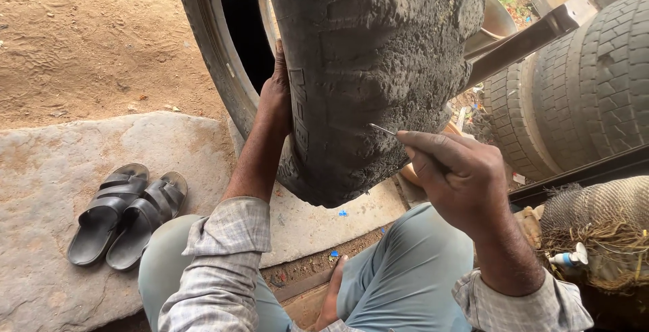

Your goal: The person sits on the ground holding a large mud-covered tire upright and uses a small metal pick to scrape packed mud out of the tread grooves, periodically rotating the tire to reach different sections.

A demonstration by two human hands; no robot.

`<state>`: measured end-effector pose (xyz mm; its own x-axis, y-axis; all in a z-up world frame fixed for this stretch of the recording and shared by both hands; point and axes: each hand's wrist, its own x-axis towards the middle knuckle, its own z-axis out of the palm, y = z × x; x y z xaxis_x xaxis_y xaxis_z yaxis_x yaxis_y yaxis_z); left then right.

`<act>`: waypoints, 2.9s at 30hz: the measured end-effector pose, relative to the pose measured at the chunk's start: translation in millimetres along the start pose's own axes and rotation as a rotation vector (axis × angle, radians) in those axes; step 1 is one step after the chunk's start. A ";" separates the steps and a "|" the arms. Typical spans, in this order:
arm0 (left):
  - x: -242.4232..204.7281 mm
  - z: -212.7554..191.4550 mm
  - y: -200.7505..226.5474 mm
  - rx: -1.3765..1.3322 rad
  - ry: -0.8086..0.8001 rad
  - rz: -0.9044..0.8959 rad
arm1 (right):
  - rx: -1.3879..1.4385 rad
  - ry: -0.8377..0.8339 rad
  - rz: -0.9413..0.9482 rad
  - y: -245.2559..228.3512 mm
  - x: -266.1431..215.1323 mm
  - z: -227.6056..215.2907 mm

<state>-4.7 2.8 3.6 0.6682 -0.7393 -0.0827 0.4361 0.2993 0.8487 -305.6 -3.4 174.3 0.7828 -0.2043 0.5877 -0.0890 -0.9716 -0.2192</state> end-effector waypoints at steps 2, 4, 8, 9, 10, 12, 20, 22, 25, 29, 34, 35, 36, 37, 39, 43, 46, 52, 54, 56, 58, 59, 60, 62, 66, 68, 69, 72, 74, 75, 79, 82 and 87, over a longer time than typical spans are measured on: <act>-0.1 -0.6 0.1 0.007 0.000 0.007 | -0.036 0.011 -0.032 -5.2 0.5 1.2; -0.5 -1.1 0.3 0.021 0.008 0.006 | -0.200 0.043 -0.107 -12.0 0.7 2.8; -2.8 2.7 -1.1 -0.032 0.006 0.013 | -0.366 0.065 -0.166 -19.5 -7.9 12.9; -2.3 3.1 -0.5 -0.052 0.003 0.012 | -0.439 0.080 -0.193 -24.7 -8.3 15.4; -1.7 3.5 0.0 -0.073 0.000 0.011 | -0.512 0.095 -0.219 -29.7 -8.6 18.0; -3.3 3.8 -0.1 -0.075 0.000 0.004 | -0.548 0.104 -0.223 -32.1 -9.8 22.5; -5.7 4.7 3.5 -0.044 0.000 0.016 | -0.011 0.037 0.096 -6.9 6.5 0.4; -4.6 4.1 2.1 -0.062 -0.023 0.036 | 0.120 -0.106 0.264 1.7 13.6 -6.1; -12.0 5.3 9.2 -0.073 -0.011 0.007 | 0.075 -0.151 0.071 -5.9 24.8 -18.2; -11.1 7.6 12.6 -0.084 0.017 -0.041 | -0.011 -0.135 -0.088 -1.7 22.2 -13.2; -0.9 3.2 1.1 -0.107 -0.021 0.019 | 0.029 -0.042 -0.139 21.0 7.5 4.7; 0.1 2.4 0.8 -0.106 -0.021 0.021 | 0.030 -0.041 -0.140 22.1 8.5 4.7; 0.8 1.7 0.5 -0.109 -0.015 0.016 | 0.040 -0.036 -0.170 23.1 9.4 4.4; 1.7 1.4 -0.3 -0.112 -0.010 0.011 | 0.049 -0.030 -0.199 24.4 9.7 4.1; 0.5 2.3 -0.5 -0.111 -0.007 0.015 | 0.056 -0.026 -0.239 30.1 11.2 4.1; 2.6 2.2 -3.4 -0.119 0.039 -0.002 | -0.086 -0.001 -0.337 25.5 8.8 3.6; 0.1 1.9 0.7 -0.156 0.062 -0.025 | -0.322 0.011 -0.359 -3.7 10.0 -0.1; 7.9 -1.9 -8.3 -0.200 -0.016 0.052 | -0.239 0.123 -0.428 15.9 0.1 13.6; 6.6 -4.0 -6.6 -0.181 -0.005 0.050 | -0.202 0.135 -0.432 20.5 0.0 17.8; 6.8 -2.4 -7.2 -0.156 -0.004 0.044 | -0.171 0.154 -0.428 26.2 -2.0 19.1; 7.0 -3.6 -7.2 -0.172 -0.016 0.051 | -0.138 0.167 -0.464 31.6 -1.6 20.5; 7.9 -4.9 -7.7 -0.170 -0.018 0.054 | -0.139 0.171 -0.465 33.5 -1.6 21.9; 8.9 -6.5 -8.3 -0.184 -0.021 0.052 | -0.126 0.179 -0.479 35.4 -1.6 23.6; 7.4 -5.2 -6.1 -0.197 -0.028 0.052 | -0.116 0.189 -0.494 41.0 -1.5 26.5; 7.5 -3.5 -5.9 -0.166 0.010 0.025 | -0.110 0.210 -0.497 45.4 -3.4 30.4; 9.8 -6.7 -8.4 -0.150 0.023 0.029 | -0.104 0.219 -0.498 43.7 -4.0 31.9; 9.7 -6.2 -8.3 -0.154 0.026 0.030 | -0.104 0.227 -0.493 42.8 -4.3 31.8; 12.8 -5.6 -8.2 -0.146 0.041 0.024 | -0.099 0.250 -0.484 43.6 -4.6 33.8; 15.0 -5.4 -7.5 -0.137 0.055 0.017 | -0.095 0.263 -0.484 45.2 -4.6 35.2; 14.9 -5.8 -7.0 -0.134 0.055 0.016 | -0.096 0.270 -0.481 45.7 -4.8 35.7; 14.2 -6.8 -6.8 -0.127 0.044 0.033 | -0.084 0.290 -0.473 45.8 -5.2 38.7; 11.4 -5.1 -7.3 -0.127 0.068 0.032 | -0.030 0.310 -0.443 44.3 -6.1 42.6; 13.5 -6.4 -7.1 -0.112 0.097 0.029 | 0.050 0.321 -0.392 39.8 -9.1 45.7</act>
<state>5.1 -5.5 -6.8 0.7342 -0.6694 -0.1132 0.4766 0.3895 0.7881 -288.1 -34.8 124.7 0.5224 0.1401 0.8411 0.2090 -0.9774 0.0330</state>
